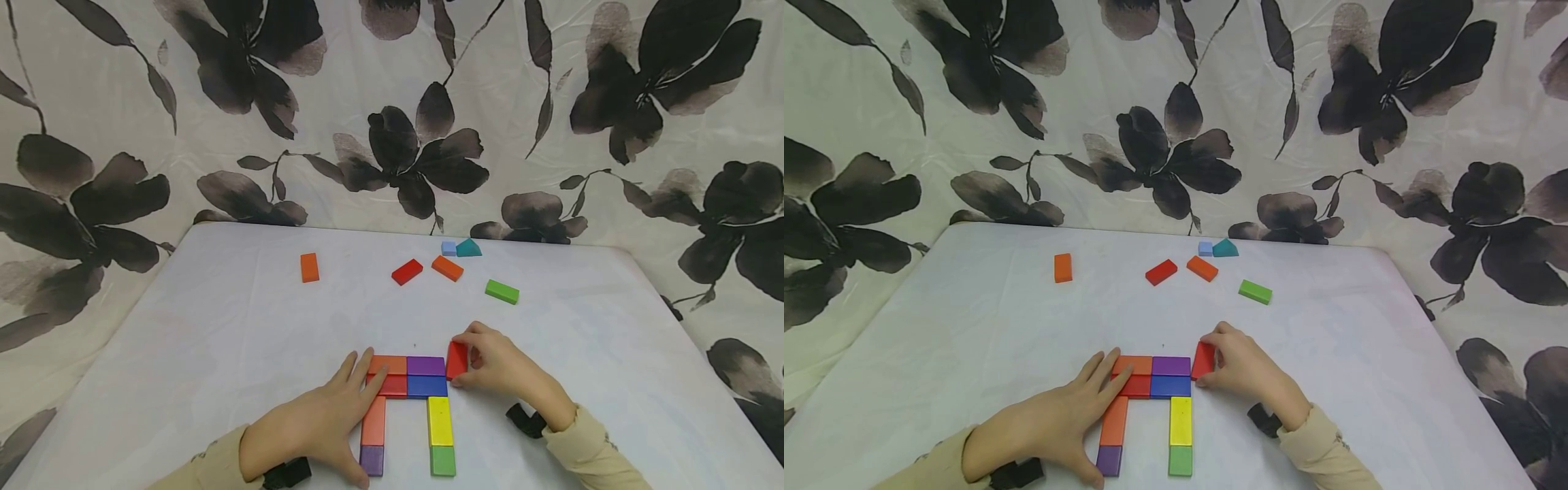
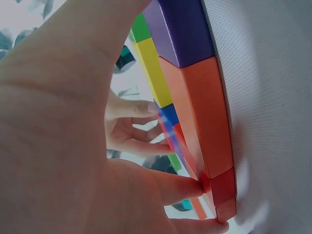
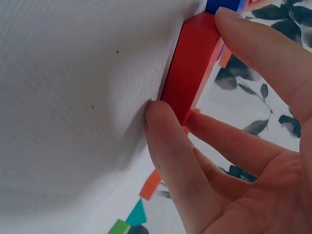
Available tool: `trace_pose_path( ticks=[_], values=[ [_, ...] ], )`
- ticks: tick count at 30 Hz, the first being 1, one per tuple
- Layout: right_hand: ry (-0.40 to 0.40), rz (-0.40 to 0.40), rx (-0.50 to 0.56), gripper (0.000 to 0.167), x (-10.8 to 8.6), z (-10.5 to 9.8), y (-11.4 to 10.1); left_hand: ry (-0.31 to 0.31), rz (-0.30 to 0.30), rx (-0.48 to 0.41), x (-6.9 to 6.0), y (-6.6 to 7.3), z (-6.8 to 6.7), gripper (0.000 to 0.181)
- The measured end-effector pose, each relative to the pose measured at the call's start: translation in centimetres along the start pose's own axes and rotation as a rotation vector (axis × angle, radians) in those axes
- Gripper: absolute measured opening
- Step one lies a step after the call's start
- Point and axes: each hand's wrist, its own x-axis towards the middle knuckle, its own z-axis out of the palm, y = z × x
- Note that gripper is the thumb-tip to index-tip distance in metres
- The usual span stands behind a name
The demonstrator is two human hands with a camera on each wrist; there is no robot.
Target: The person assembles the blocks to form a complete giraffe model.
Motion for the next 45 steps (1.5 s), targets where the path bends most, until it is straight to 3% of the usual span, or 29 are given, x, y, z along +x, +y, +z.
trace_pose_path(
  ticks=[45],
  values=[
    [-0.002,0.021,-0.018,0.054,-0.03,0.03,-0.18,-0.007,-0.007,-0.002,0.06,0.20,-0.07,0.135]
  ],
)
